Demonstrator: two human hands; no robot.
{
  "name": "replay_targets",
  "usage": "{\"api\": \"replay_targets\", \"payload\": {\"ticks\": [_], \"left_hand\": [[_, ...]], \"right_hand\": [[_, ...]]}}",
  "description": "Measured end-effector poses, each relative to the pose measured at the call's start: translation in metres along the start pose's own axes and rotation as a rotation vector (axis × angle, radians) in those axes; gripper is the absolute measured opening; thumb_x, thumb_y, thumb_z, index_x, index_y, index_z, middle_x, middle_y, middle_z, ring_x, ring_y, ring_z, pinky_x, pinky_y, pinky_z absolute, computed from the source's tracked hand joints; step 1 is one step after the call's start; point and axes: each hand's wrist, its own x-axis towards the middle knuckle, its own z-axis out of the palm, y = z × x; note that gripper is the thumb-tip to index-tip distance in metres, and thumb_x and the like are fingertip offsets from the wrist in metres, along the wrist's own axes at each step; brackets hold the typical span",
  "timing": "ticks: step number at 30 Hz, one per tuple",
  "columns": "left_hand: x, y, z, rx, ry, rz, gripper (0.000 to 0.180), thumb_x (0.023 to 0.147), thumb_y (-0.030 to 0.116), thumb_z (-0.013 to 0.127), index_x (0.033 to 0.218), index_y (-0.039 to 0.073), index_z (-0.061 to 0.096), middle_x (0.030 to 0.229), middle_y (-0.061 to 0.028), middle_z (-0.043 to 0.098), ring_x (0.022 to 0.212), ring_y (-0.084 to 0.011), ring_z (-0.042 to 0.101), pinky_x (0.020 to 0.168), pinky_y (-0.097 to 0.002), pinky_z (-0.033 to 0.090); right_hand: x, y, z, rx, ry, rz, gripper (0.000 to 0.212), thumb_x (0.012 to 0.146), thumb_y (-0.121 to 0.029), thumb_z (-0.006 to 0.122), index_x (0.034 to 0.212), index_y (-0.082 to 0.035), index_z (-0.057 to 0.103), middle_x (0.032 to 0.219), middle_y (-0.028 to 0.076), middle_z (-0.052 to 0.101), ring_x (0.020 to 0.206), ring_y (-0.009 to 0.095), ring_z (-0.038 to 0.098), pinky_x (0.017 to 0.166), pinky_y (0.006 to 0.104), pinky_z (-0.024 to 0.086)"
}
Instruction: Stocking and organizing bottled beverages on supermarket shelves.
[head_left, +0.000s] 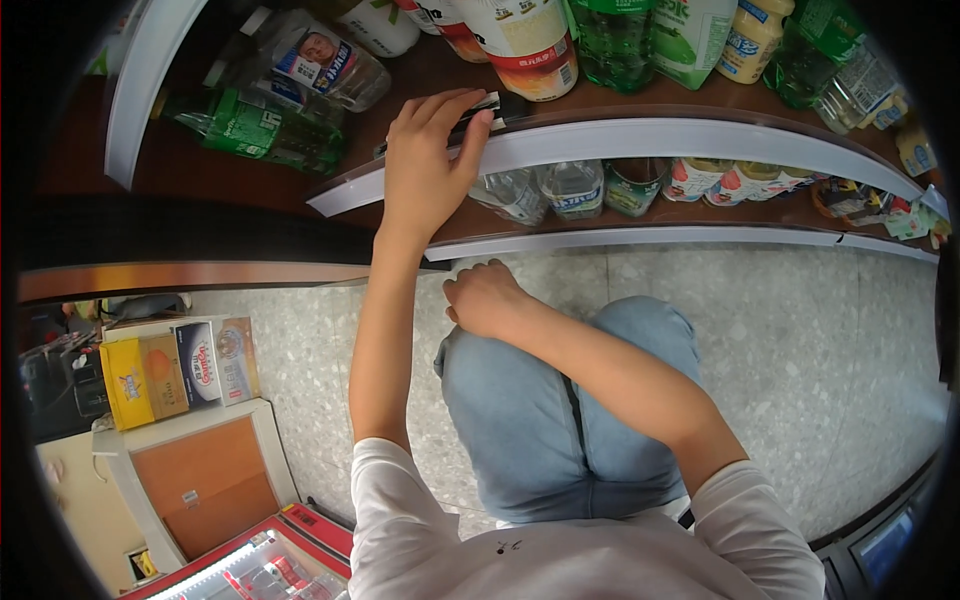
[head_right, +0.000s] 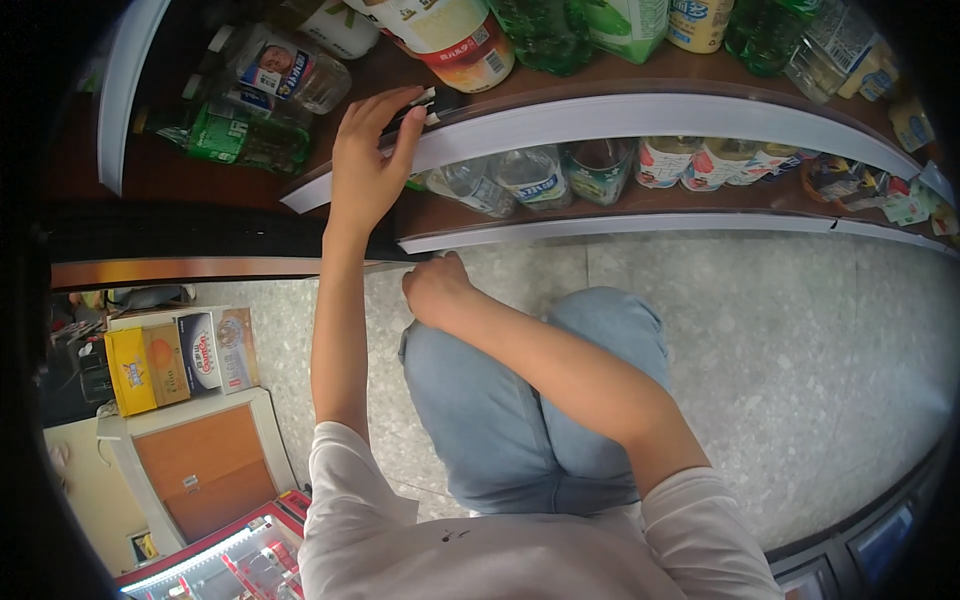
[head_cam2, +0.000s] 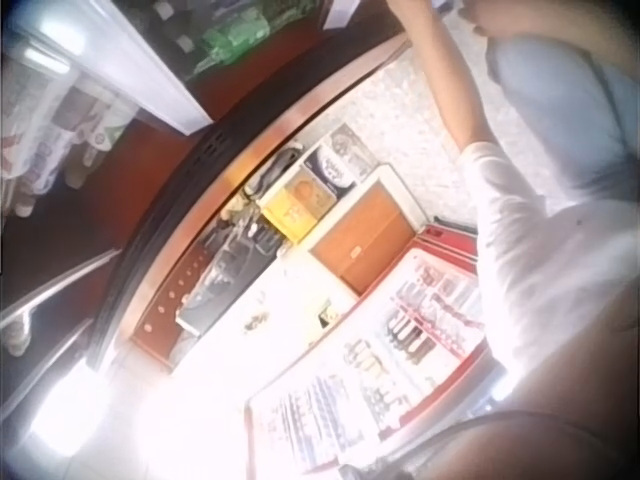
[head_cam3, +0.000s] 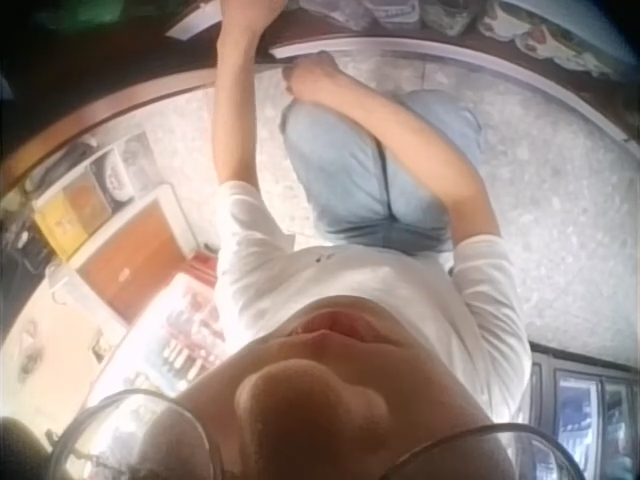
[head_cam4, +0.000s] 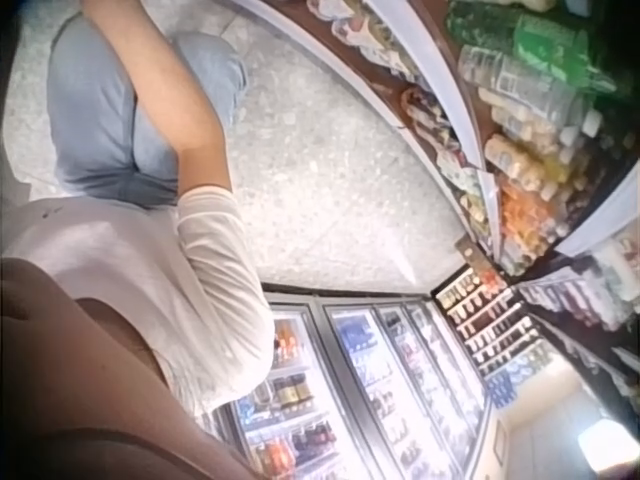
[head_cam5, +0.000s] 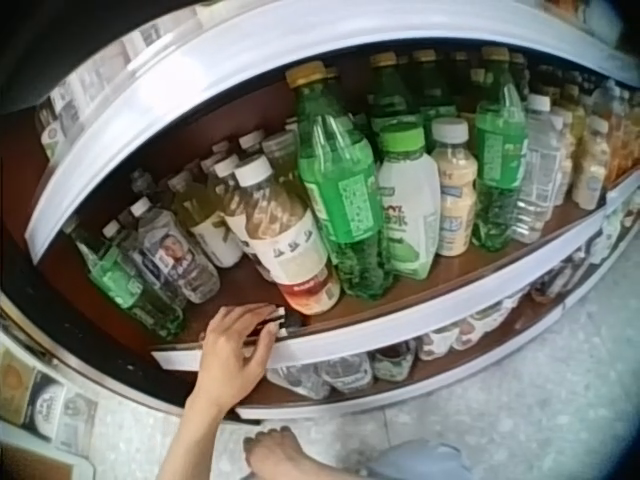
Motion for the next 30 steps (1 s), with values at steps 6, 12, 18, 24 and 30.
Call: {"api": "replay_targets", "payload": {"ticks": [6,12,18,24,30], "left_hand": [[0.003,0.001,0.002,-0.062,0.108,-0.066,0.032,0.087,0.023,0.065,0.109,0.000,0.064,0.106,-0.0149,0.066,0.102,-0.0273,0.059,0.091,-0.0342,0.043],[0.039,0.019,0.001,-0.331,0.343,-0.047,0.067,0.078,0.027,0.077,0.130,-0.001,0.044,0.119,-0.0174,0.058,0.110,-0.0219,0.056,0.094,-0.0335,0.044],[0.072,0.060,0.012,-0.476,0.351,-0.165,0.089,0.070,0.021,0.080,0.134,-0.007,0.025,0.111,-0.0277,0.057,0.102,-0.0301,0.060,0.084,-0.0348,0.048],[0.070,0.052,0.020,-0.600,0.376,-0.361,0.077,0.070,0.018,0.080,0.128,-0.006,0.037,0.106,-0.0199,0.061,0.092,-0.0240,0.062,0.081,-0.0332,0.049],[0.067,0.046,0.002,-0.621,0.826,-0.224,0.067,0.073,0.014,0.079,0.127,-0.003,0.043,0.113,-0.0134,0.056,0.100,-0.0200,0.056,0.086,-0.0304,0.045]], "right_hand": [[0.003,0.000,0.003,0.007,0.015,-0.010,0.026,0.083,-0.030,0.059,0.092,-0.006,0.063,0.088,0.012,0.065,0.085,0.031,0.064,0.077,0.0461,0.046],[0.009,-0.003,-0.004,-0.015,-0.078,0.006,0.027,0.083,-0.031,0.058,0.097,-0.007,0.062,0.095,0.012,0.066,0.089,0.029,0.064,0.078,0.0459,0.047],[0.014,0.000,0.017,0.061,0.112,0.000,0.023,0.083,-0.024,0.053,0.098,-0.013,0.066,0.093,0.009,0.069,0.091,0.024,0.066,0.078,0.0410,0.045],[0.019,0.011,0.027,0.151,0.193,-0.027,0.030,0.084,-0.034,0.055,0.103,-0.011,0.060,0.108,0.009,0.062,0.099,0.025,0.061,0.077,0.0393,0.050],[0.006,0.005,-0.011,-0.023,0.021,0.047,0.024,0.083,-0.026,0.056,0.100,-0.013,0.066,0.096,0.008,0.069,0.091,0.022,0.066,0.078,0.0391,0.045]]}}
